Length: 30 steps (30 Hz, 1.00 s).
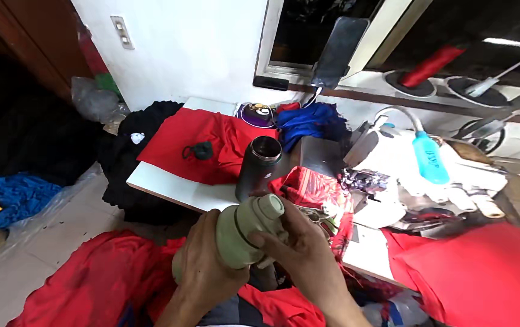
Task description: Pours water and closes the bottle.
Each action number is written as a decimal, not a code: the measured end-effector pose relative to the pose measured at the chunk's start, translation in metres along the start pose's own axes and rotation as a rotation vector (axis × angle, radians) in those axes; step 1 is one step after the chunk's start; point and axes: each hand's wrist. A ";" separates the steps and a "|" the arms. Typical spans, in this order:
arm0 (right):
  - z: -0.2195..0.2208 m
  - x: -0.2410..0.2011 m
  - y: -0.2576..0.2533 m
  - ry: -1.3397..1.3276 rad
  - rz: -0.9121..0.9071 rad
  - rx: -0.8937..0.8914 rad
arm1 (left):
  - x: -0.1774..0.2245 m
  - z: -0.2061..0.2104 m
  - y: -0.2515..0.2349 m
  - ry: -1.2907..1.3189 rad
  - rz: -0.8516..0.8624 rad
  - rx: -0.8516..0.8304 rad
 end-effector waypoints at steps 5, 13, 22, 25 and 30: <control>0.013 -0.005 0.028 0.024 -0.075 0.017 | -0.006 -0.002 0.005 -0.026 -0.030 0.044; 0.007 -0.004 0.005 -0.158 -0.192 0.114 | -0.014 -0.023 -0.002 0.031 -0.008 0.150; 0.023 -0.036 0.050 0.000 -0.159 -0.100 | -0.028 -0.027 -0.001 0.026 -0.051 0.206; 0.001 -0.047 0.055 -0.017 -0.213 -0.052 | -0.037 -0.030 -0.002 0.022 -0.043 0.202; -0.010 -0.022 -0.013 0.114 -0.297 -0.077 | -0.029 -0.039 -0.001 0.148 0.097 0.047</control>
Point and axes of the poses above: each hand's wrist, its own y-axis away from the middle knuckle, its own z-axis out of the palm, x = y × z, and after that the axes turned 11 degrees about -x, right-handed
